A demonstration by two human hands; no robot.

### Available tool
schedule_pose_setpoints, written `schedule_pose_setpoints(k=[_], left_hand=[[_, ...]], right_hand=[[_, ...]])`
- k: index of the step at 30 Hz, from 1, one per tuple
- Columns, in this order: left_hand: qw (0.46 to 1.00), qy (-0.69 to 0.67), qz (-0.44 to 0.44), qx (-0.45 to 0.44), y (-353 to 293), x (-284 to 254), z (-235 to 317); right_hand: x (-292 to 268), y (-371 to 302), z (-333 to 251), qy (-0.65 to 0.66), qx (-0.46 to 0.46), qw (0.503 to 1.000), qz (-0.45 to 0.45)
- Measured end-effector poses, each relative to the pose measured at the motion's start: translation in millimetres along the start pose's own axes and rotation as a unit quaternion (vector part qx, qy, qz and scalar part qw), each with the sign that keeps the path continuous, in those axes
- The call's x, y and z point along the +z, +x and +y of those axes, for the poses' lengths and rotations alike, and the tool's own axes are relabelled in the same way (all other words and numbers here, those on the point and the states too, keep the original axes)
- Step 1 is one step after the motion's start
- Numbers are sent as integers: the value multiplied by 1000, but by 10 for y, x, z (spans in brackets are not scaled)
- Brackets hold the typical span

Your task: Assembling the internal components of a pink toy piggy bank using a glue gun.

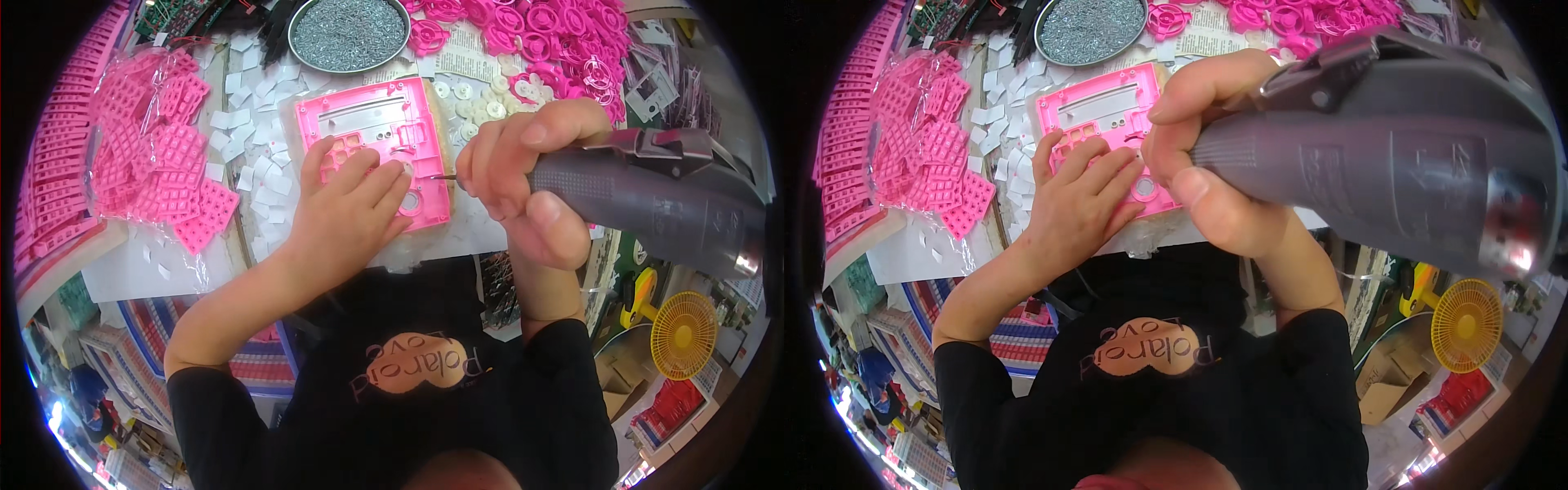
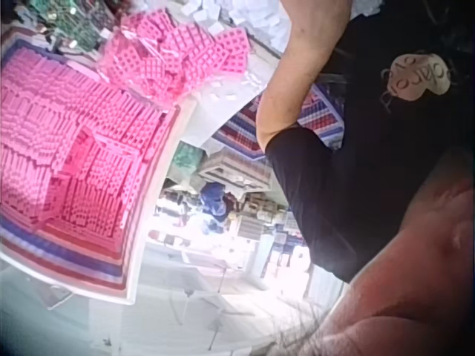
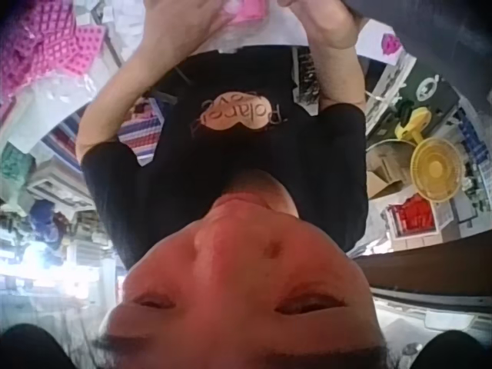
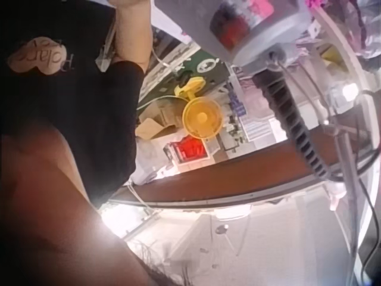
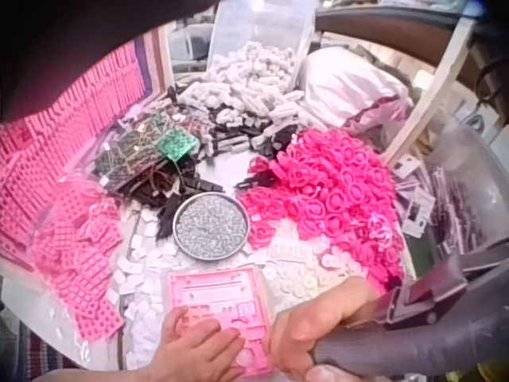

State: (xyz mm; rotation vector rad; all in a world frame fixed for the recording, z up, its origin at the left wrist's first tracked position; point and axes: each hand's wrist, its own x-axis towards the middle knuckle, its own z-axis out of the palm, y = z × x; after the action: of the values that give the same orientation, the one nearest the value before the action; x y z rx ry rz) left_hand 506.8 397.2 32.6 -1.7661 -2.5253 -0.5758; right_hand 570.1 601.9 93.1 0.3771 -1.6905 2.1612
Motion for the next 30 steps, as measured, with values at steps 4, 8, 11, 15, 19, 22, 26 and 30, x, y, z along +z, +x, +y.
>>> schedule_pose_setpoints(k=[4,8,11,15,19,22,26,30], left_hand=[[1000,-18,-16,2,8,-14,-21],[996,-69,-46,42,47,-65,-219],[995,-58,-44,70,92,-92,-297],[997,-21,-34,62,76,-86,-235],[998,-31,-19,55,47,-65,-235],[998,-34,-12,58,46,-62,-231],[998,-34,-8,62,24,-16,-236],[998,-2,19,64,2,65,-241]], right_hand=[[2,-15,18,-13,3,1000,1],[-27,-1,93,-17,-3,1000,-7],[-20,21,162,-13,-2,1000,-20],[13,8,269,-16,1,1000,-21],[20,-2,430,-39,2,999,-34],[72,-57,530,-110,3,993,-35],[47,-130,513,-301,35,946,-119],[-11,-186,572,-268,36,954,-131]])
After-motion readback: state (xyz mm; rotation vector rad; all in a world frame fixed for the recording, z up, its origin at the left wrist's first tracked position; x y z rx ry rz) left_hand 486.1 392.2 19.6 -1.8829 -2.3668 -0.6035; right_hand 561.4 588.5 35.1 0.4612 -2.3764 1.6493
